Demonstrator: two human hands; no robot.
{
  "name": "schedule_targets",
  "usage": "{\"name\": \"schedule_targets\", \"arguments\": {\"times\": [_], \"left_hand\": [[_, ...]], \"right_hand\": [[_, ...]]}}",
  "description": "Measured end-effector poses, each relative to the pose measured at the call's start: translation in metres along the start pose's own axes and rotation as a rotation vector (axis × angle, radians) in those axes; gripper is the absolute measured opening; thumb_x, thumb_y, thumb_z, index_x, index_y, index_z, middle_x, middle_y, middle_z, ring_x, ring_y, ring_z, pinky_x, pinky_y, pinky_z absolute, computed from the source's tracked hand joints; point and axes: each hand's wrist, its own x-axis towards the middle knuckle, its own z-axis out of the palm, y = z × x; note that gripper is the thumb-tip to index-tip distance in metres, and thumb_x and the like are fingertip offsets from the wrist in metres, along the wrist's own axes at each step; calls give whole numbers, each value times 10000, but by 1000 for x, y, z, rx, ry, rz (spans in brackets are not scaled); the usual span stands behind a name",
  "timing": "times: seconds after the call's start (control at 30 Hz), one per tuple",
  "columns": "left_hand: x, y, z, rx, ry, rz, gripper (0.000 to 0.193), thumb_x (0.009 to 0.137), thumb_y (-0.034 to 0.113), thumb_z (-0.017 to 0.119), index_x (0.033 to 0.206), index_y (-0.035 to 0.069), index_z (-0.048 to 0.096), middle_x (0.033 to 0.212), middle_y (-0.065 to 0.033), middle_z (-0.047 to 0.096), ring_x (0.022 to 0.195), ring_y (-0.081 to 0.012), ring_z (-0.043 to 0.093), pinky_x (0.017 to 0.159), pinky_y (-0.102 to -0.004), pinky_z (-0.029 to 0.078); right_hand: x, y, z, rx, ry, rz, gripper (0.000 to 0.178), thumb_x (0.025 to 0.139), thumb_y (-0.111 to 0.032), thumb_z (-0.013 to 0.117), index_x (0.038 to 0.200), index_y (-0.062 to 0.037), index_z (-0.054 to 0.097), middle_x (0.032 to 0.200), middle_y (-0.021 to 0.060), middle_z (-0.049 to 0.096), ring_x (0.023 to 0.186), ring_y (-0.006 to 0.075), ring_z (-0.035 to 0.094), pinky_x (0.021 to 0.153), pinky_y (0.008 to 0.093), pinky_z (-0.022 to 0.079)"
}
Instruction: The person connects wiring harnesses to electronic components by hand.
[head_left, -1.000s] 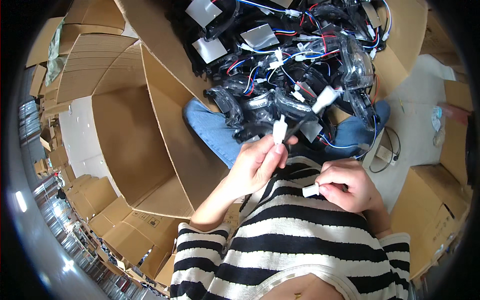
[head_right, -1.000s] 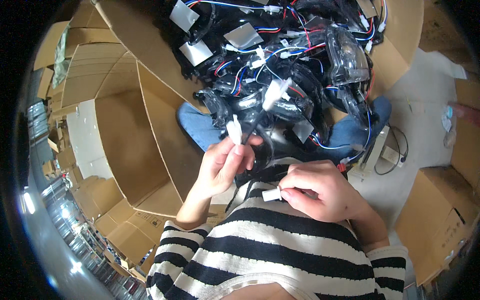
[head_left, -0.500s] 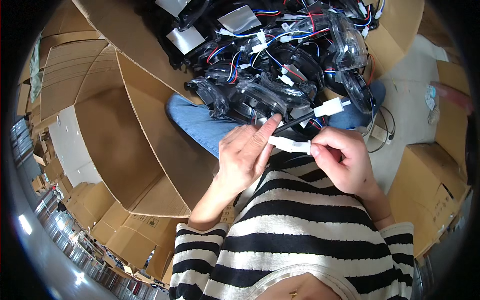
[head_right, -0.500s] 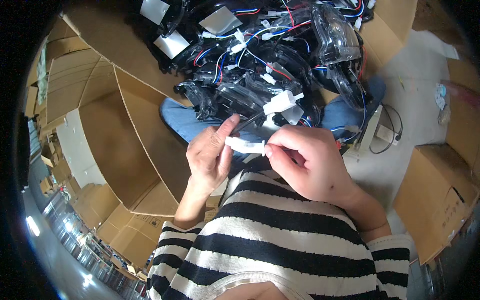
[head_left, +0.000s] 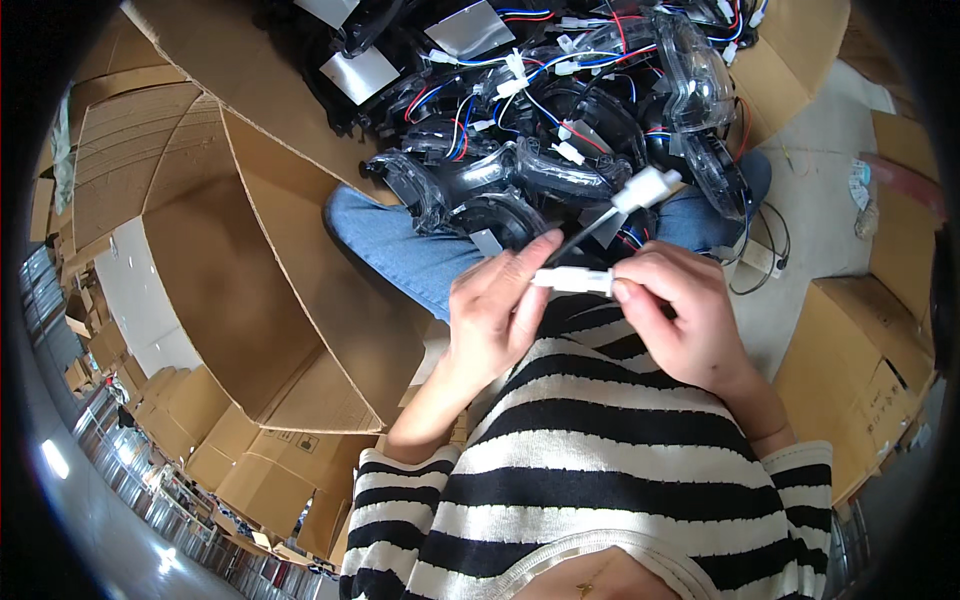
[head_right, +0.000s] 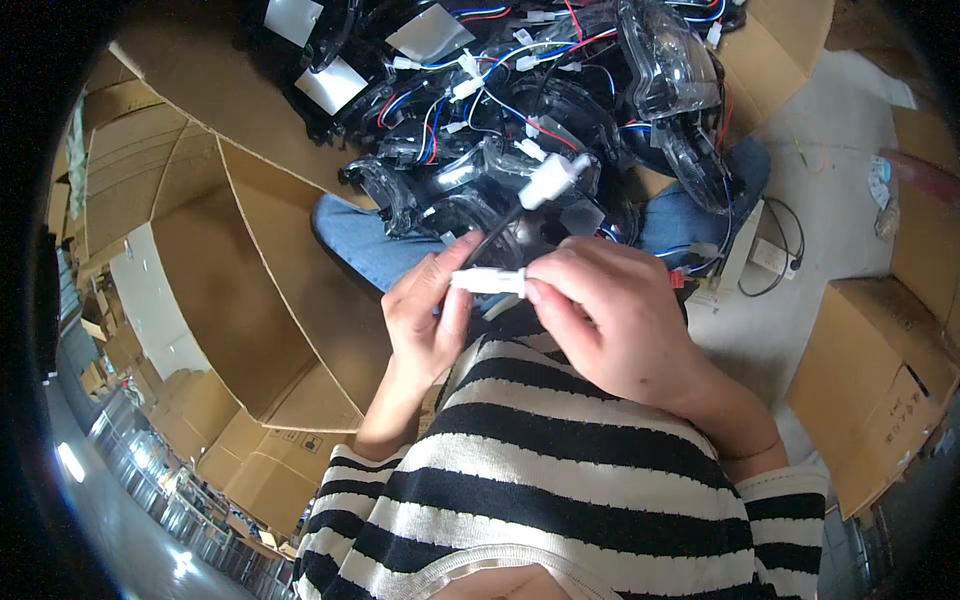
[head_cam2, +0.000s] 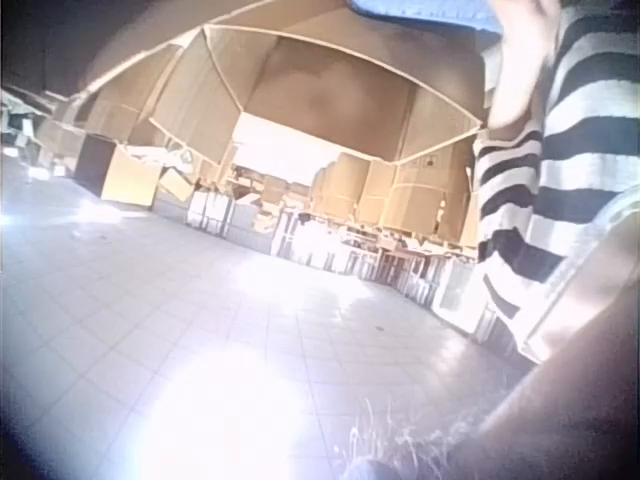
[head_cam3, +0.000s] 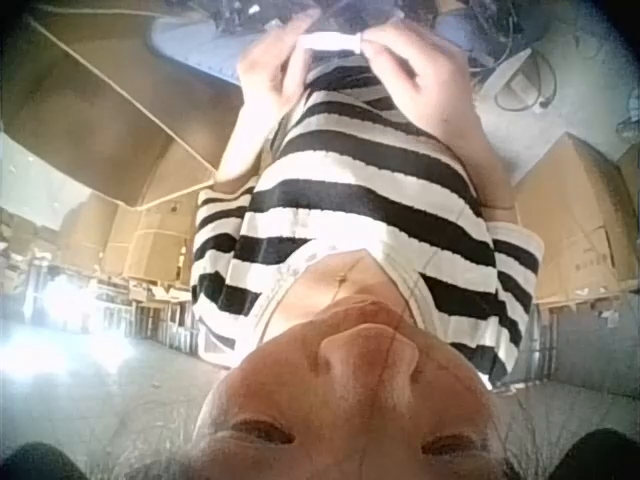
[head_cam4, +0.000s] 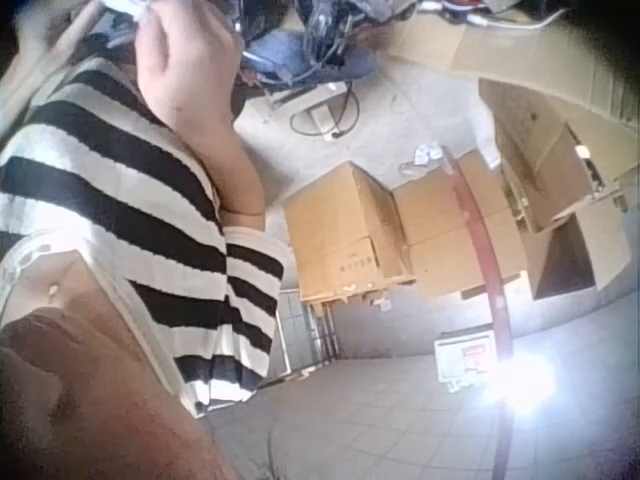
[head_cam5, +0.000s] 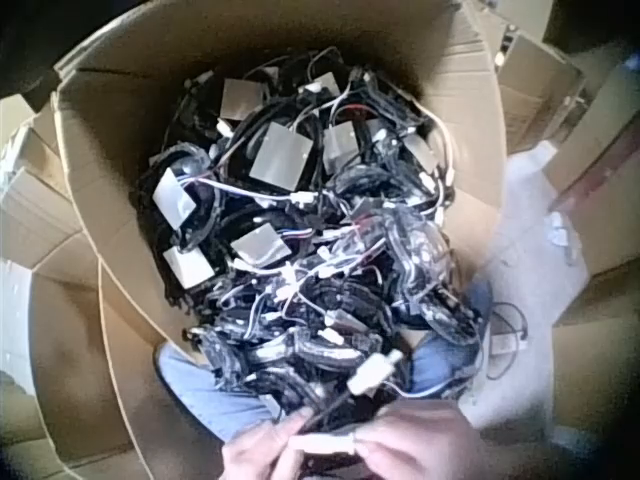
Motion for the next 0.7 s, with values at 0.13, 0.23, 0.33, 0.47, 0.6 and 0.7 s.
{"name": "schedule_targets", "arguments": {"times": [0.13, 0.23, 0.33, 0.47, 0.6, 0.7], "left_hand": [[-11, 2, -13, -445, 39, -487, 210, 770, 5, 537, 976, -7, 575, 927, -101, 605, 725, -121, 572, 641, -208, 442], [-10, 2, -22, -728, 15, -555, 185, 783, -6, 524, 961, -18, 574, 831, -74, 593, 671, -83, 518, 613, -191, 411], [-9, 2, -22, -828, -50, -460, 181, 786, -18, 511, 961, -39, 556, 764, -48, 562, 633, -60, 479, 583, -175, 389], [-11, 4, -24, -857, -109, -509, 133, 795, 0, 503, 907, -35, 565, 784, -39, 565, 626, -53, 469, 573, -168, 379], [-13, 3, -28, -854, -136, -512, 123, 816, 33, 485, 877, -34, 568, 794, -45, 572, 627, -61, 472, 571, -170, 372], [-12, 2, -27, -780, -178, -439, 119, 817, 23, 475, 857, -41, 568, 778, -57, 572, 632, -80, 479, 575, -188, 376]], "right_hand": [[-9, 0, -24, 351, -103, 301, 52, 734, -3, 532, 782, -5, 551, 617, 32, 532, 501, 67, 451, 454, 205, 341], [-9, -2, -32, 451, -161, 399, 54, 722, -4, 545, 776, -6, 552, 627, 17, 540, 519, 43, 453, 458, 187, 339], [-9, -3, -35, 414, -175, 346, 63, 709, 1, 548, 771, -7, 549, 632, 19, 536, 530, 48, 447, 468, 188, 340], [-7, -2, -38, 284, -75, 28, 75, 683, 23, 537, 744, -19, 551, 672, 37, 517, 570, 95, 439, 515, 205, 353], [-1, -4, -43, 279, -68, -10, 75, 669, 36, 535, 720, -16, 554, 708, 53, 498, 599, 128, 440, 545, 212, 354], [-2, -3, -42, 262, -115, -57, 68, 665, 34, 540, 716, -7, 556, 719, 60, 490, 609, 130, 452, 549, 219, 361]]}}
